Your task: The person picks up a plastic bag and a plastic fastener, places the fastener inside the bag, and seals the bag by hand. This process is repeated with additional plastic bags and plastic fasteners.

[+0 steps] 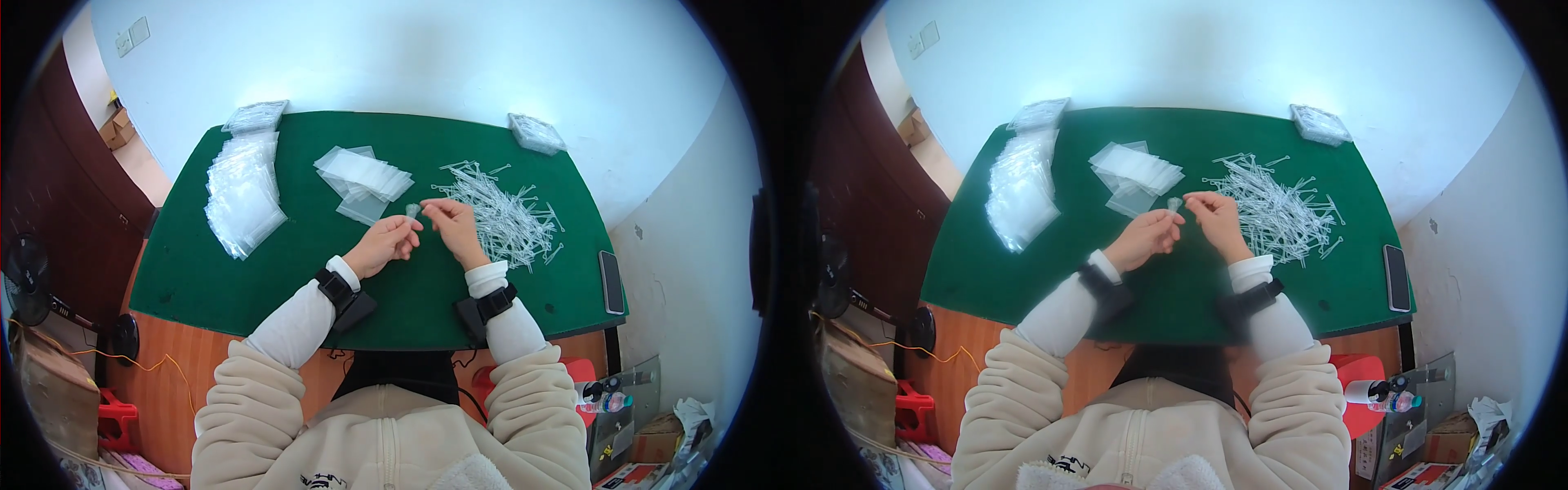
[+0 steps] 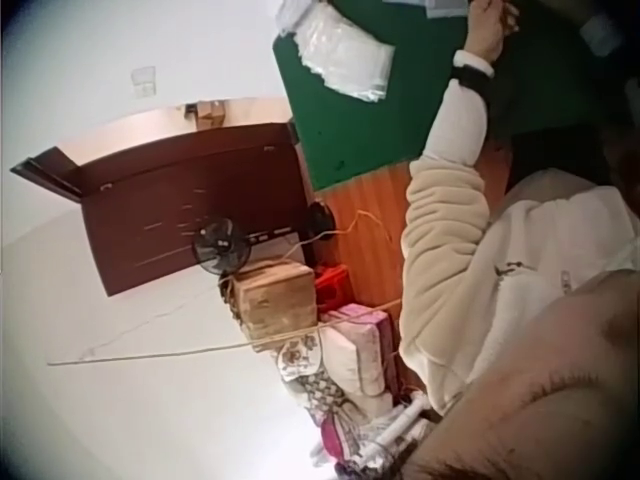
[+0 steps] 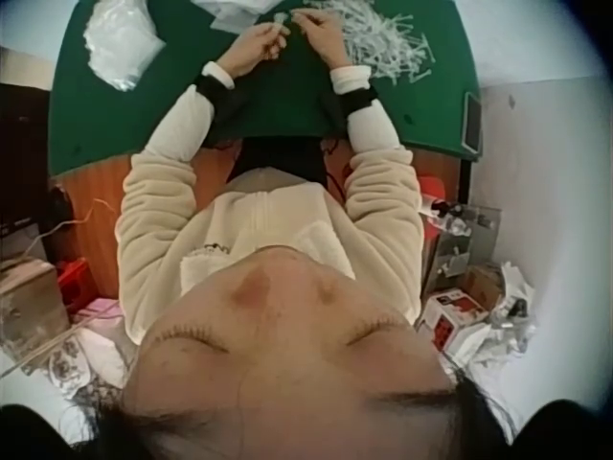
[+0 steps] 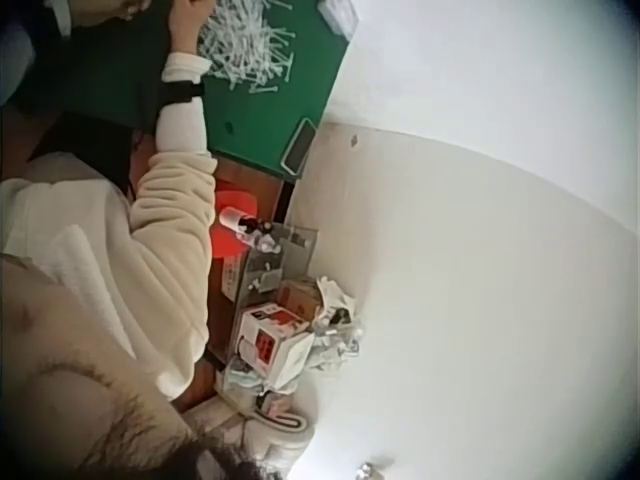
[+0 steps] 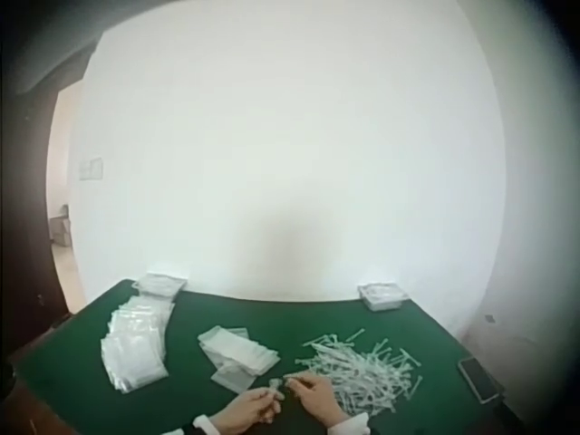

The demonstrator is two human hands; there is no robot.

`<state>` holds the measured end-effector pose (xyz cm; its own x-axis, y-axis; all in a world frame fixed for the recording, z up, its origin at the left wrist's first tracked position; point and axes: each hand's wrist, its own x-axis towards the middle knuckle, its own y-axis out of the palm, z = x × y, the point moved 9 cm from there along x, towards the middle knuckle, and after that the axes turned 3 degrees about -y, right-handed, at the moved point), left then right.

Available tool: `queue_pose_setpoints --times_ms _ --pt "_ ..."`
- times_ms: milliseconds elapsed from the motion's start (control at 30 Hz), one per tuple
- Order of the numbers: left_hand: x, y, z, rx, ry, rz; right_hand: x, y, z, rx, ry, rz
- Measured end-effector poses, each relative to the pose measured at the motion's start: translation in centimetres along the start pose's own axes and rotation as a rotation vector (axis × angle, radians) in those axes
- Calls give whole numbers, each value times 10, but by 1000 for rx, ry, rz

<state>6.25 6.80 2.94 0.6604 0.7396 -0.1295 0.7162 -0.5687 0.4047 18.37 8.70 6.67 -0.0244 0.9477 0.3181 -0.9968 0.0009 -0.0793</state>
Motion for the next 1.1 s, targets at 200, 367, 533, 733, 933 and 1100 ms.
queue_pose_setpoints --times_ms 200,367,533,733,933,1100 --pt "-3 -40 -18 -87 190 -251 10 -57 15 -978 -312 -330" --pt "-11 -45 -19 -109 193 -269 10 -38 7 -1255 -266 -188" --pt "-13 -41 -19 -79 154 -262 11 -30 7 -1216 -204 -144" --pt "-19 -46 -19 11 140 -247 8 -7 26 -566 -274 -127" --pt "-17 -40 -18 -22 129 -228 1 25 26 331 -82 4" --pt "-16 -27 -17 -12 91 -144 -4 40 21 400 68 102"
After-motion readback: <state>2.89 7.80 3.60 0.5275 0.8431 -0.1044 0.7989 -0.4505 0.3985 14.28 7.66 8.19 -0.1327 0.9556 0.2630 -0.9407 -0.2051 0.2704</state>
